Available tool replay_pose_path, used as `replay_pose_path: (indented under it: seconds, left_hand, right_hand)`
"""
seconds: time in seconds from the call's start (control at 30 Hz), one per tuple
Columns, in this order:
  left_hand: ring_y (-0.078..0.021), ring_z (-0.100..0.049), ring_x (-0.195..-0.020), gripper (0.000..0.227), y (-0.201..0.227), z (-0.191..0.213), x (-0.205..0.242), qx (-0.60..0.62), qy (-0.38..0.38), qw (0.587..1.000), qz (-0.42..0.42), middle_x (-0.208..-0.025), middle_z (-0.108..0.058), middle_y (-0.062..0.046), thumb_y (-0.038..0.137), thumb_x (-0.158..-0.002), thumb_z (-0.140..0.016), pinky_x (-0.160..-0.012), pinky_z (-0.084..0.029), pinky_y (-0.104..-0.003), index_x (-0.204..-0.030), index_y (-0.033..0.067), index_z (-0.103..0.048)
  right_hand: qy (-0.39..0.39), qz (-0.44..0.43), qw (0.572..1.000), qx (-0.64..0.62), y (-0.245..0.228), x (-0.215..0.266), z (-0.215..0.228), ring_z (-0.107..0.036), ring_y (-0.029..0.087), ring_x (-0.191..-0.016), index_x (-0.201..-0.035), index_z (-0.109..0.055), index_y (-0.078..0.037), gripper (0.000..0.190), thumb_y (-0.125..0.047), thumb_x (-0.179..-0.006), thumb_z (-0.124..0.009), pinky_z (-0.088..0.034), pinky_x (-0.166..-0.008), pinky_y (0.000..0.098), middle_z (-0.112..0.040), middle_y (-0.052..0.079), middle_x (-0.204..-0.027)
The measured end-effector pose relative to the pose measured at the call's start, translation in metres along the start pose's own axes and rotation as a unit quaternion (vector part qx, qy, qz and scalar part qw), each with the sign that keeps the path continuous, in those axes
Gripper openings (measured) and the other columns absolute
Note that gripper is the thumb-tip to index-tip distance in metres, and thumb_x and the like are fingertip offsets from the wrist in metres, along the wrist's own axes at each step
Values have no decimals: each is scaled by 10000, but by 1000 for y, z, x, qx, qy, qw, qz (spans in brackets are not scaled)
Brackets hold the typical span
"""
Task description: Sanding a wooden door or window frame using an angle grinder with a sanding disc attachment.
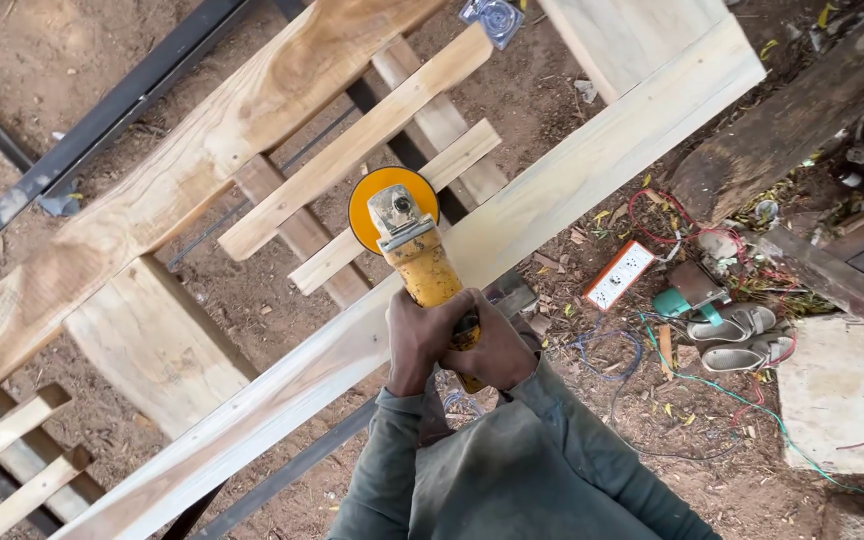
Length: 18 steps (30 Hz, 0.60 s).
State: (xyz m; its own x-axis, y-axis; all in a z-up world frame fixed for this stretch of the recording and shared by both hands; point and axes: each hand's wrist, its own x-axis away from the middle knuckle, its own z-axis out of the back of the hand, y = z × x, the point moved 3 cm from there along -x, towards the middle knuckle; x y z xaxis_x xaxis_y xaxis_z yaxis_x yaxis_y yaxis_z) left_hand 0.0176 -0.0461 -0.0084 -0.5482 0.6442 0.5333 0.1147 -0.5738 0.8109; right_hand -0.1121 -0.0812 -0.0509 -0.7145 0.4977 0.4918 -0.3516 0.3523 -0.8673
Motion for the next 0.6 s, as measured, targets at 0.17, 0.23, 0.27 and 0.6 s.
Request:
replay_pose_path:
  seconds: [0.17,0.23,0.27,0.6]
  left_hand:
    - [-171,-782,-686,348,-27,30,16,18,13,1000,16,-788,-796,-110,266,-728,-806,-635,-630,-317,-901,-34,-772]
    - [-172,-782,-684,344,-37,47,25,21,24,999,26,-786,-797,-114,261,-729,-805,-634,-630,-319,-897,-37,-771]
    - [-172,-782,-684,341,-43,56,29,14,35,999,32,-787,-796,-115,258,-728,-809,-632,-630,-318,-897,-35,-769]
    - [-145,-742,-670,309,-80,96,50,61,64,996,26,-772,-783,-98,239,-748,-810,-624,-599,-305,-859,-43,-755]
  right_hand:
    - [-14,10,1000,-13,13,6,-37,-676,175,-960,-1221,-439,-14,683,-109,-685,-852,-594,-815,335,-639,111,-1063]
    - [-23,11,1000,-8,16,8,-55,-678,176,-970,-1222,-445,-13,685,-110,-680,-853,-590,-828,338,-644,111,-1065]
    - [-31,12,999,3,18,9,-65,-684,178,-983,-1219,-459,-14,675,-113,-681,-855,-588,-847,337,-657,112,-1070]
    - [-43,17,993,111,-1,19,-109,-706,222,-1016,-1241,-492,-39,710,-230,-666,-863,-577,-884,359,-665,130,-1112]
